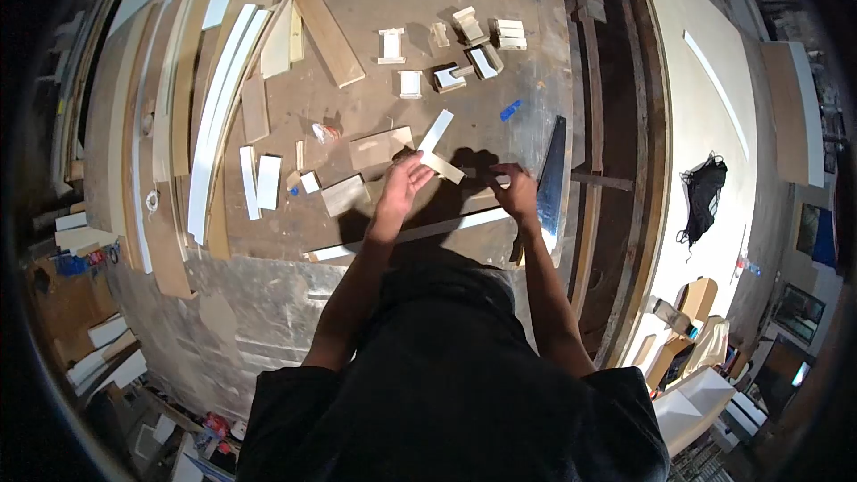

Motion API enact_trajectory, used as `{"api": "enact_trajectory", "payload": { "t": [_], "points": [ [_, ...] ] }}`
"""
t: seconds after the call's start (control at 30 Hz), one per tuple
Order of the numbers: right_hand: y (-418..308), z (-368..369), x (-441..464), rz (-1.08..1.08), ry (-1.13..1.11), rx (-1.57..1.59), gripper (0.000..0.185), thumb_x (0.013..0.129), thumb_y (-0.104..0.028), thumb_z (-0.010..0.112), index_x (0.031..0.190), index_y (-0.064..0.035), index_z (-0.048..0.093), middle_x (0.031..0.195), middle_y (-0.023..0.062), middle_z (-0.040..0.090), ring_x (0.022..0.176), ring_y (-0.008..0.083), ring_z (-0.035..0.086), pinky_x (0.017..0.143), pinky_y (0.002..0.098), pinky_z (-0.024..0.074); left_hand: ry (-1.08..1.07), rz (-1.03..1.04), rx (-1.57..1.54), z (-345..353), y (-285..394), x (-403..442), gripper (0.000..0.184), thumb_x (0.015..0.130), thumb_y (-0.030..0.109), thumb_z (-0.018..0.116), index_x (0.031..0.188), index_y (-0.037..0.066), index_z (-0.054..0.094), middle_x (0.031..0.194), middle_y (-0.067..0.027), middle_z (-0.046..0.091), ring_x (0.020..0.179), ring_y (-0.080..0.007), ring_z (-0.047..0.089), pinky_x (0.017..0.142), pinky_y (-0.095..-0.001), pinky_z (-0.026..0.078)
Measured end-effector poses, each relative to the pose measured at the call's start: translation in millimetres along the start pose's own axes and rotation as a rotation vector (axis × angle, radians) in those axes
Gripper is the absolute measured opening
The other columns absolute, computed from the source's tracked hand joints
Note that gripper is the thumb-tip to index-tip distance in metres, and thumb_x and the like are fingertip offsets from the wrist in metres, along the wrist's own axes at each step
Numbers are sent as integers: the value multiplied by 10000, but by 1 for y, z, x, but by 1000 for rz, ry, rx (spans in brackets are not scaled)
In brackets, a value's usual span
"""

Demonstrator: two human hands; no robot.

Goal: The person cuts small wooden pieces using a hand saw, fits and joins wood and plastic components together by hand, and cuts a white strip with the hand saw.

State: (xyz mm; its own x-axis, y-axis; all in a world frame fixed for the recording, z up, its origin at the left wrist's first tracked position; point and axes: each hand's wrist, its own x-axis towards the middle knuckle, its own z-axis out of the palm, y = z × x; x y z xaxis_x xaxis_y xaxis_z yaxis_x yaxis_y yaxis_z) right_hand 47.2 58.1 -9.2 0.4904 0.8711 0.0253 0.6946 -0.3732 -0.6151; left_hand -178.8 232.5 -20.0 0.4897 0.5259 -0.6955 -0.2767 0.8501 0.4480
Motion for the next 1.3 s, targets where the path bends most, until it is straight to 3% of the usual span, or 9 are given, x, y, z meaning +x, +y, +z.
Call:
{"api": "enact_trajectory", "payload": {
  "t": [0.17,0.4,0.63,0.73,1.0,1.13,1.2,1.27,1.3],
  "points": [
    [-45,9,21,507,-336,924,419,1002,-418,670,1084,-10,722,907,56,752,749,131,678,616,276,476,-4,19,68,20,-12,24,252,931,209,739,1113,61,649,1034,-52,666,969,-210,671,922,-385,581],
    [-22,38,25,662,-352,966,404,968,-438,705,1031,-39,721,886,39,735,729,99,644,586,259,445,55,-24,207,36,-17,53,268,900,236,781,1087,73,683,992,-26,679,908,-170,673,860,-336,577],
    [-9,33,27,667,-351,730,458,967,-482,694,1015,-27,720,783,23,686,719,99,635,583,276,463,56,35,573,63,2,93,244,878,230,799,1042,70,717,958,-16,718,847,-135,677,789,-319,583],
    [17,27,8,457,-165,568,506,966,-464,700,1056,34,729,798,73,732,656,139,653,589,306,503,48,58,680,75,11,106,208,868,218,805,1005,76,738,893,-5,718,830,-124,689,767,-308,581],
    [43,-23,-64,803,-173,592,523,979,-530,656,1003,-11,723,769,30,677,623,104,576,576,280,458,-47,25,957,82,25,141,248,847,212,804,998,24,753,872,-57,752,708,-136,692,652,-285,559],
    [53,-17,-89,846,-147,589,385,967,-381,720,1044,-3,725,791,41,700,638,105,592,580,285,473,-65,75,1017,88,26,148,277,801,225,822,945,0,750,825,-73,741,676,-145,668,641,-306,548],
    [50,-18,-90,722,-150,472,312,936,-310,752,1060,-25,728,808,67,721,661,138,623,598,307,496,-78,355,1278,89,25,151,354,740,283,850,868,-26,734,767,-100,719,671,-165,660,665,-313,544],
    [25,-25,-74,467,-36,253,285,892,-237,786,1053,-12,719,871,119,753,709,245,692,710,378,552,-99,302,1409,96,30,147,457,707,330,858,942,-33,712,838,-152,731,770,-238,709,747,-357,567],
    [20,-25,-66,379,-33,167,326,813,-170,805,1111,-66,722,1007,134,739,910,364,690,864,441,543,-33,409,1538,105,32,138,509,710,340,855,1027,-21,687,909,-168,738,843,-284,718,796,-388,571]
  ]
}}
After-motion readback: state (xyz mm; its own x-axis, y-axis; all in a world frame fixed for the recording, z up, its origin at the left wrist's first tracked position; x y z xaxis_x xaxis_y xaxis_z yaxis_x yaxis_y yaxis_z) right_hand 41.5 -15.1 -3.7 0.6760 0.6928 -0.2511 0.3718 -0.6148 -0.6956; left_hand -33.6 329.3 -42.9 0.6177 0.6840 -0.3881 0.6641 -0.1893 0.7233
